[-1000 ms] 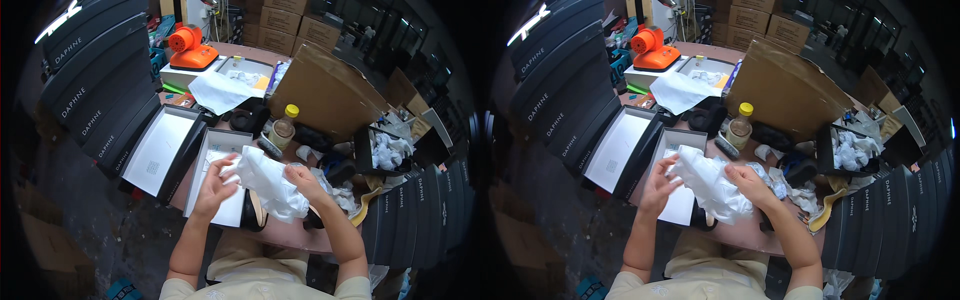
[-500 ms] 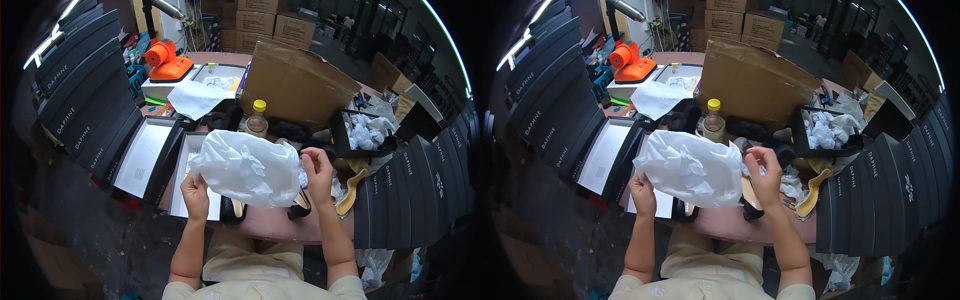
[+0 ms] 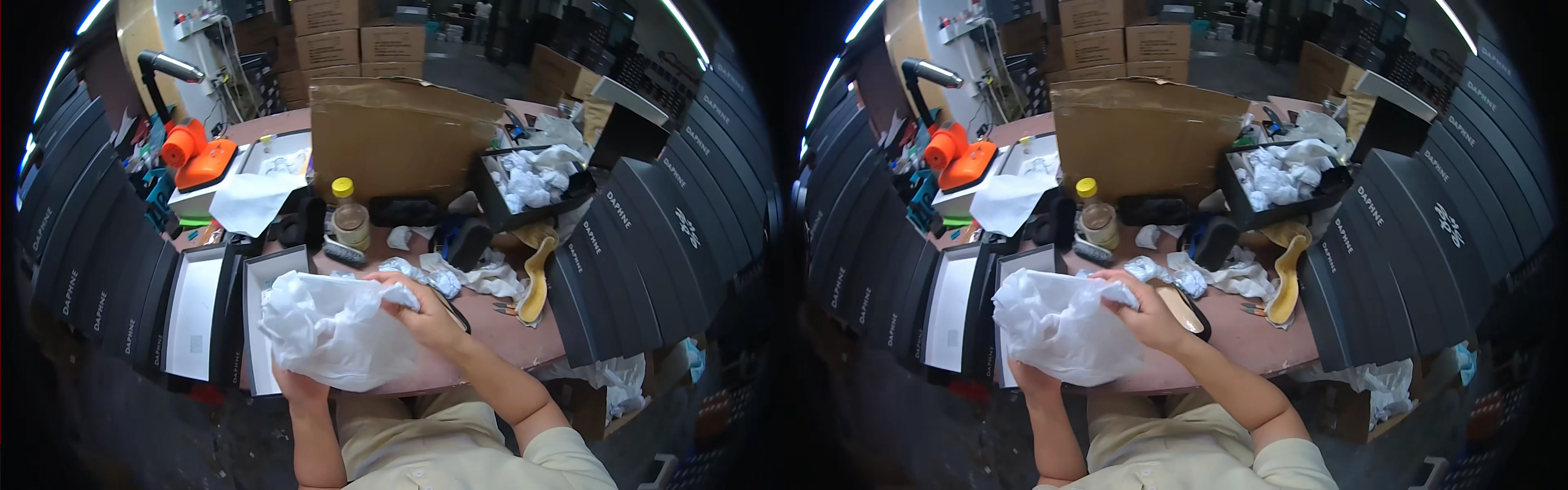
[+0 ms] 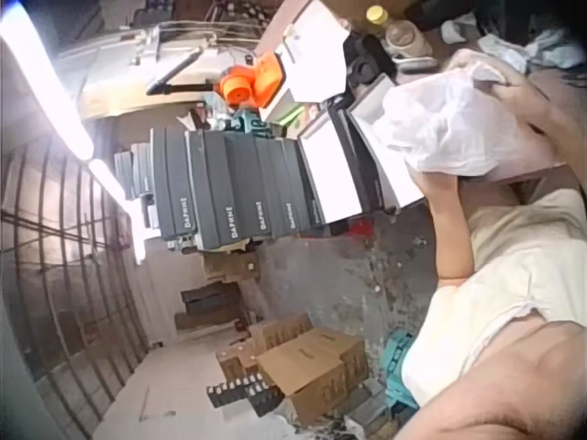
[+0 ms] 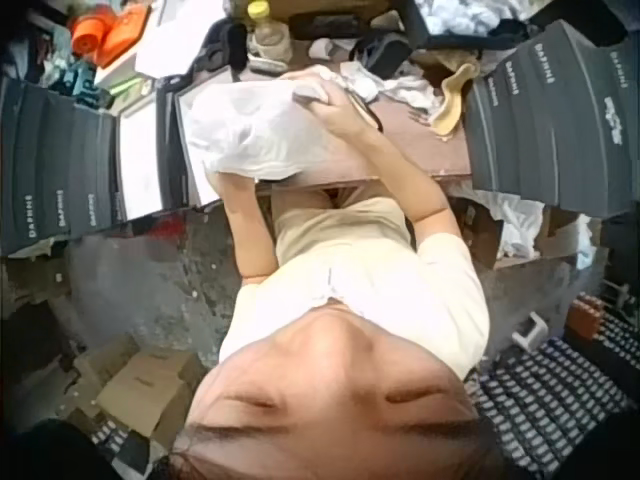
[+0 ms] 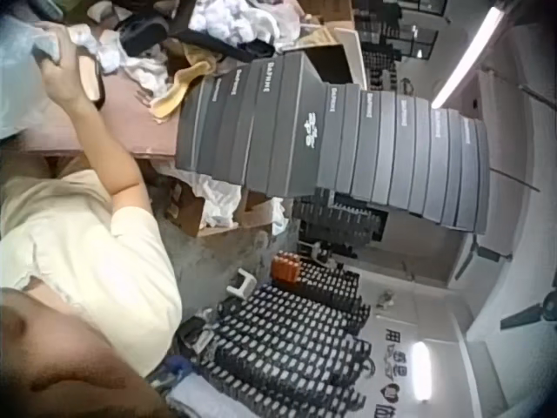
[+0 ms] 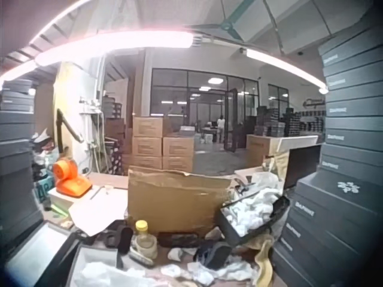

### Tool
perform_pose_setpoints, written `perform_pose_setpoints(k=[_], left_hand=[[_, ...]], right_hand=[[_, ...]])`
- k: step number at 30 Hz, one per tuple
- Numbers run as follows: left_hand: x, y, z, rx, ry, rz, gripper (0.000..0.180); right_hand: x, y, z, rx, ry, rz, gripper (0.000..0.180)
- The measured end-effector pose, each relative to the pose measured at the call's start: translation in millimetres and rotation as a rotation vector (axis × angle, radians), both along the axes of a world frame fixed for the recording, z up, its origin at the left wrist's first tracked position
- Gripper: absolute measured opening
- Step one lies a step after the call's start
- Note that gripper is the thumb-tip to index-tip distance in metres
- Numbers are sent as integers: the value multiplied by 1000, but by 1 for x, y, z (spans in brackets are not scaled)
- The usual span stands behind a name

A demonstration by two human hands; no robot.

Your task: Inspecting, cleaning, and packing finished shoes into retail boxes.

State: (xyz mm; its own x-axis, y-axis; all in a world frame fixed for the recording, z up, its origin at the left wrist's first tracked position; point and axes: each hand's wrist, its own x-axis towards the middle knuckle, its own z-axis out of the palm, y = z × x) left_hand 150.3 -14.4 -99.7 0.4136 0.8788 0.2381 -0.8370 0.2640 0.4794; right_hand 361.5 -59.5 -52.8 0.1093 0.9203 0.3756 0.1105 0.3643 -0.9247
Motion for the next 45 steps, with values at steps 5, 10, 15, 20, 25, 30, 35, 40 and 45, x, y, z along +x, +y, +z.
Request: perform_pose_setpoints(k=[5, 10, 15, 20, 25, 30, 35, 40, 45], left_hand=[[-9, 4, -3, -224, 139, 255, 49], [-24, 9, -6, -235, 66, 319, 51], [-38, 13, -2, 66, -98, 191, 62], [-20, 8, 33, -264, 20, 581, 58], [-23, 15, -2, -132, 381, 819, 41], [-22, 2, 6, 217, 815, 898, 23], [-9, -1, 4, 383, 1046, 904, 21], [-71, 19, -1, 271, 1361, 1112, 24], [-40, 1, 33, 874, 1641, 1260, 64]], right_hand=[[52, 1, 10, 76, 553, -448, 19], [157, -8, 22, 168, 832, -465, 20], [224, 26, 53, 102, -142, -980, 42], [204, 76, 56, 177, -810, -1083, 53], [168, 116, -8, 222, -1087, -875, 39], [50, 91, 5, 166, -1384, -556, 74], [-47, 72, 15, -149, -448, 175, 44], [-23, 76, 9, -142, -63, 130, 15], [-34, 62, 0, -257, -118, 321, 25]])
